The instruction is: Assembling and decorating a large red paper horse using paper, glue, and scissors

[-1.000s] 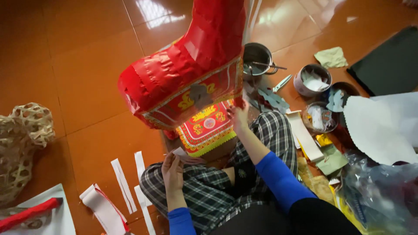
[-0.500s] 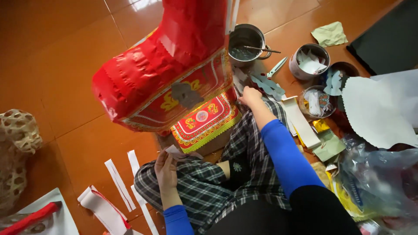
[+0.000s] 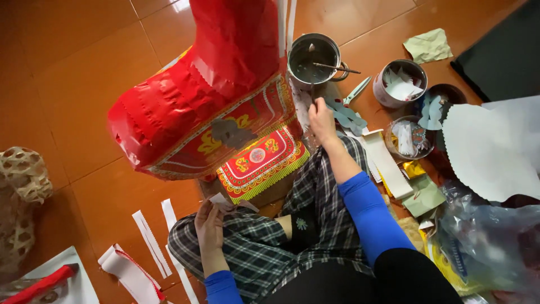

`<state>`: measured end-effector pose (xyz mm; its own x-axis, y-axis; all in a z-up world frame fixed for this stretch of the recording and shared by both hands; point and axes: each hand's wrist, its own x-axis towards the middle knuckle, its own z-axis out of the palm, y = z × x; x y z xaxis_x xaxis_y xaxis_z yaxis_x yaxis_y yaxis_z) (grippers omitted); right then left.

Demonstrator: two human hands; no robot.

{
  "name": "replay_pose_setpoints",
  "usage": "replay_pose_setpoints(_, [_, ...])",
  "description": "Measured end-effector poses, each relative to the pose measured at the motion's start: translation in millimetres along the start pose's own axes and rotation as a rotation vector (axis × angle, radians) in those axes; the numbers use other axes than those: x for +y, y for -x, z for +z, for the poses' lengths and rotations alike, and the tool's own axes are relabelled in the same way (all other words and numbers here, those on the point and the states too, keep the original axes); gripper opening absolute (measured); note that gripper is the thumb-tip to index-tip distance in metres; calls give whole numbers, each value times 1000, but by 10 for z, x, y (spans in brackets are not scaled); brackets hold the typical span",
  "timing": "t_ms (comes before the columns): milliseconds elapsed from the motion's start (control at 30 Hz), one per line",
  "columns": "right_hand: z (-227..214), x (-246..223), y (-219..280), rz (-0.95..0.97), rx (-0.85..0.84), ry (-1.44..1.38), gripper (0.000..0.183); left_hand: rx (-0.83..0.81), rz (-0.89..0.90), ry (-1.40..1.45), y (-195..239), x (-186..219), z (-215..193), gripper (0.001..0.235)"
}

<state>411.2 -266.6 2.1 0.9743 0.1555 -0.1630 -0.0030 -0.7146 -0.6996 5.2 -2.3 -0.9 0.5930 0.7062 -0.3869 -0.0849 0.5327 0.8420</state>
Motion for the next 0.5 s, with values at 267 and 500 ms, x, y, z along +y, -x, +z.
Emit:
replay_pose_setpoints(267, [-97, 283, -1100, 423, -314, -1387, 53, -4, -7, -4, 163, 164, 210, 29])
replay_pose_setpoints(500, [636, 759, -183, 426, 204, -1607, 23, 10, 46, 67, 96, 15, 141, 31])
